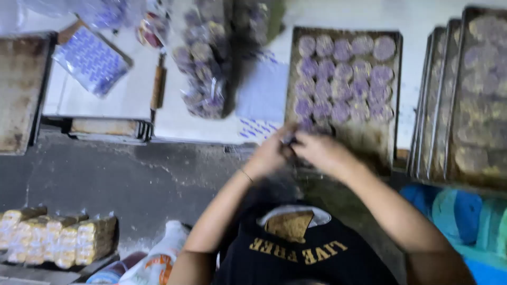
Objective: Packing purple-colored snacks from a baking tray into plastic bags at a production station.
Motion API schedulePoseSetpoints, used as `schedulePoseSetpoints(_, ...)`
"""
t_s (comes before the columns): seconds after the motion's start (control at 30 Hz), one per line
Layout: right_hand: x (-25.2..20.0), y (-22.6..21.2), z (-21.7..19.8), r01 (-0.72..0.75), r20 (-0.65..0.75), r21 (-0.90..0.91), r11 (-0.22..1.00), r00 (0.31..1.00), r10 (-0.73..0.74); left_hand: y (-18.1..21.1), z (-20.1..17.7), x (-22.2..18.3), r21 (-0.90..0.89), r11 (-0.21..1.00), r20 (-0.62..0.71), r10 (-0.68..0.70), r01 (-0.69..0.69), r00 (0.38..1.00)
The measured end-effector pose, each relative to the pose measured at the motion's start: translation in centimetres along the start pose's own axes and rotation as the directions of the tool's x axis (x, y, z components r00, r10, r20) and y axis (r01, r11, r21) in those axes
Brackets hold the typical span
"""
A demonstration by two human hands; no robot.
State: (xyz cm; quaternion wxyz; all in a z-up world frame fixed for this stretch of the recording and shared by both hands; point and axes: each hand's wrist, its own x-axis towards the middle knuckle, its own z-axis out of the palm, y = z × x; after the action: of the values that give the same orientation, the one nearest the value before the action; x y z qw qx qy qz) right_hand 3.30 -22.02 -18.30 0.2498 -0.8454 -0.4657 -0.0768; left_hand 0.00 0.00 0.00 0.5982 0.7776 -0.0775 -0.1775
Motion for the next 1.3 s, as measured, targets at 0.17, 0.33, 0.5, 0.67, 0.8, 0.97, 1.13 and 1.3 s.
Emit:
schedulePoseSetpoints(0.17, 3.9, 1.0, -2.6, -0.014, 0.273, -0.163, 0.986, 0.96, 0.058, -0.7, -3.6, 2.9, 0.323, 0.942, -0.036, 0.108, -0.091, 0.993)
schedulePoseSetpoints(0.33, 13.1, 7.3, -2.5, -0.193, 0.194, -0.352, 0.916, 0.942, 0.273, -1.4, -8.3, 4.8, 0.219, 0.946, -0.346, 0.303, -0.237, 0.888)
schedulePoseSetpoints(0.5, 30.0, 9.6, -16.5, -0.659, 0.412, -0.127, 0.741, 0.645, 0.644, -10.2, -11.5, 2.6, 0.498, 0.867, -0.207, 0.103, 0.014, 0.973)
schedulePoseSetpoints(0.67, 38.1, 25.6, -12.6, -0.525, 0.268, -0.439, 0.729, 0.698, 0.664, -11.9, -13.3, 0.4, 0.483, 0.873, -0.092, -0.026, 0.067, 0.995)
schedulePoseSetpoints(0.8, 38.1, 34.1, -5.5, -0.413, 0.097, -0.636, 0.652, 0.796, 0.598, -12.8, -14.7, -1.3, 0.38, 0.914, 0.115, -0.202, 0.145, 0.973)
schedulePoseSetpoints(0.97, 33.6, 15.9, -7.7, -0.34, -0.249, -0.372, 0.864, 0.933, 0.26, -12.9, -14.4, -1.3, 0.619, 0.786, 0.035, -0.043, 0.012, 0.998)
schedulePoseSetpoints(1.13, 18.4, -4.1, -1.8, -0.638, 0.527, 0.576, 0.511, 0.767, 0.365, -11.9, -12.1, 1.7, 0.784, 0.608, 0.033, 0.168, -0.129, 0.985)
schedulePoseSetpoints(1.3, 3.4, -5.8, 2.3, -0.596, 0.465, 0.801, 0.058, 0.681, 0.565, -13.0, -6.1, 2.8, 0.472, 0.846, 0.117, 0.219, -0.248, 0.969)
